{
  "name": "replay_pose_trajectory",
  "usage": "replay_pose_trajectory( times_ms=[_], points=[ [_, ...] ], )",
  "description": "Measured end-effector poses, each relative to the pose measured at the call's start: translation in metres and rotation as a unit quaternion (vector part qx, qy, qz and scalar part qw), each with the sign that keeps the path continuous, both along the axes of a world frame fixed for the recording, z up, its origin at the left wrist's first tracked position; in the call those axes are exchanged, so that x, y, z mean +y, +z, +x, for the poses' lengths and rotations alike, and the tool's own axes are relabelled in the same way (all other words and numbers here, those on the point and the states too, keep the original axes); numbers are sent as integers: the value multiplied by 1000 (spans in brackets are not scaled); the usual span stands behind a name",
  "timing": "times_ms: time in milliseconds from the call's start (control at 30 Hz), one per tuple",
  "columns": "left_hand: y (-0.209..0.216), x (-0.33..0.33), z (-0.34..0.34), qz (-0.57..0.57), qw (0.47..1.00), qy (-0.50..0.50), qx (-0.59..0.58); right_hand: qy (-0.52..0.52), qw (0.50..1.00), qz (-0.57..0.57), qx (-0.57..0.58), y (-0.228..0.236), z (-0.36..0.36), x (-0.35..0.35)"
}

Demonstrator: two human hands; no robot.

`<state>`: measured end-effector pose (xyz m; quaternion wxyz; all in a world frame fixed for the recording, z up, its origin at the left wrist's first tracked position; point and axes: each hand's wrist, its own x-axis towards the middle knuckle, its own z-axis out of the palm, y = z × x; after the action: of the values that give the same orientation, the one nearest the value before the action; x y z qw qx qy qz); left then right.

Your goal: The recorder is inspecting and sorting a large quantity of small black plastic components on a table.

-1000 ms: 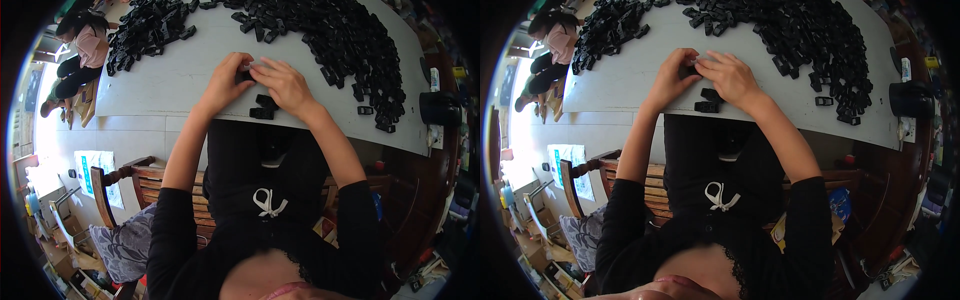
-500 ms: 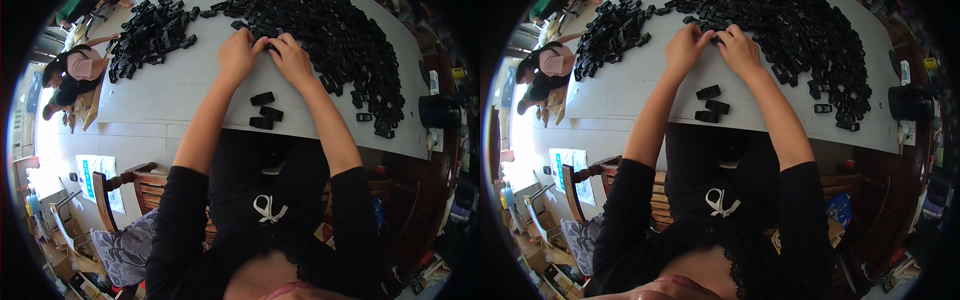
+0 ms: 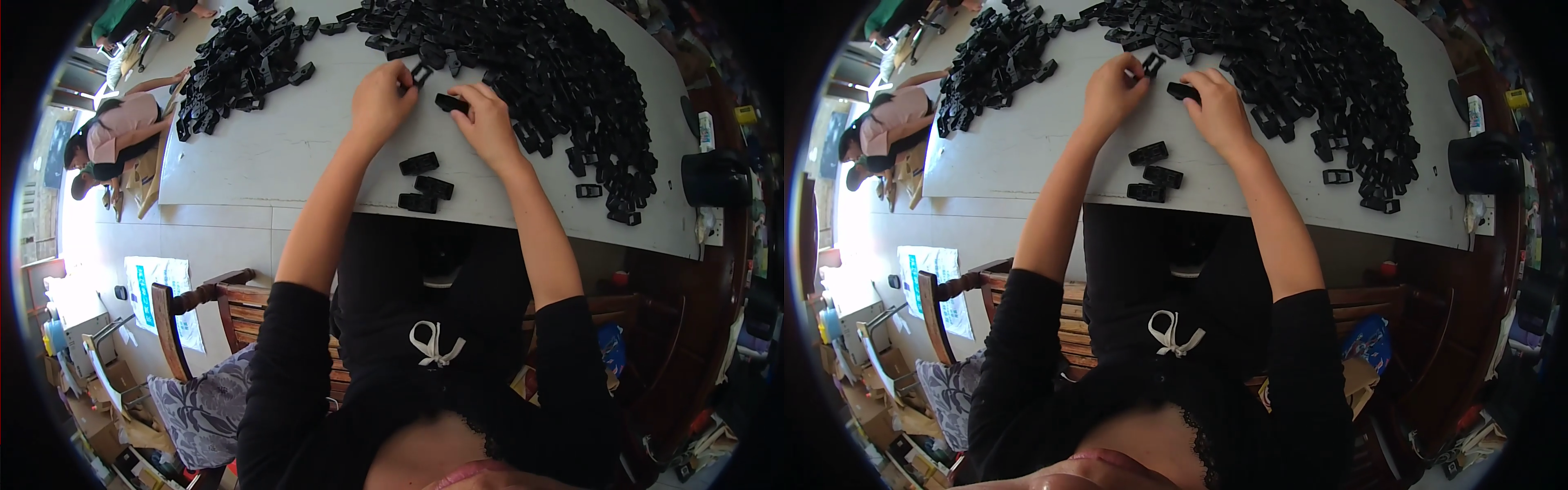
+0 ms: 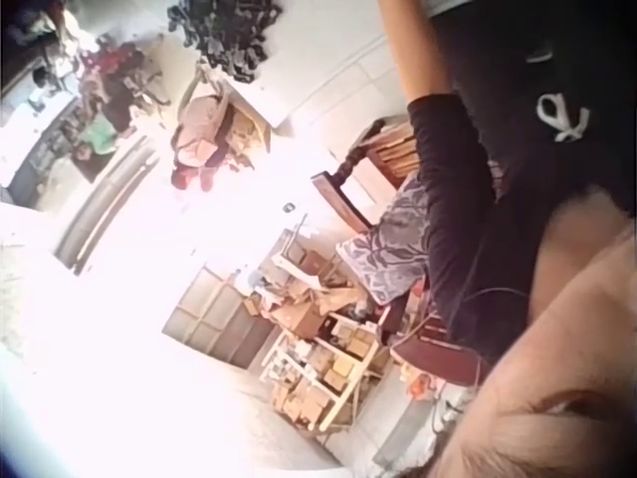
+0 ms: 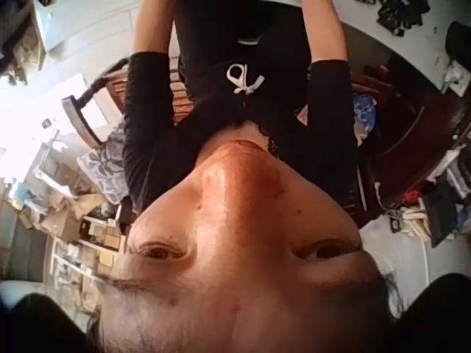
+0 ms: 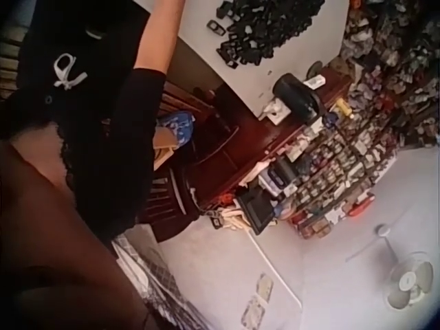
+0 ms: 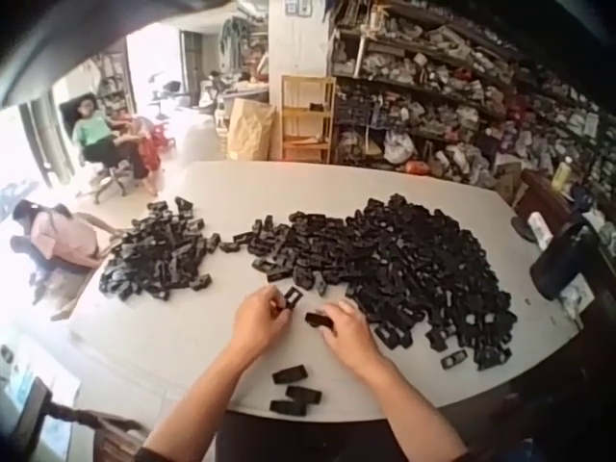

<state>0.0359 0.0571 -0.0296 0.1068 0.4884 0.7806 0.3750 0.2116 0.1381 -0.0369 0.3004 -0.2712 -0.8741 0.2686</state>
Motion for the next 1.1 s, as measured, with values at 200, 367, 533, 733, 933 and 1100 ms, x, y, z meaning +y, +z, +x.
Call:
replay_pose_trajectory(
  times_ms=[200, 367, 533, 733, 933, 1100],
  points=[
    [1, -46, 1, 66, 988, -141, -15, 77, 992, -48, 88, 23, -4, -21],
    [5, -48, 6, 86, 979, -179, -43, 92, 994, 28, 58, 14, -14, -25],
    [14, -47, -1, 61, 975, -208, -57, 120, 973, 196, -15, 17, -9, -27],
    [9, -34, -93, 204, 937, -13, 283, 121, 982, 124, -78, 8, 14, -37],
    [-1, -42, -177, 8, 904, 174, 390, 130, 983, 122, -49, 20, -27, 1],
    [-6, -40, -167, -11, 929, 135, 344, -41, 955, 207, -207, 19, -112, 36]
  ],
)
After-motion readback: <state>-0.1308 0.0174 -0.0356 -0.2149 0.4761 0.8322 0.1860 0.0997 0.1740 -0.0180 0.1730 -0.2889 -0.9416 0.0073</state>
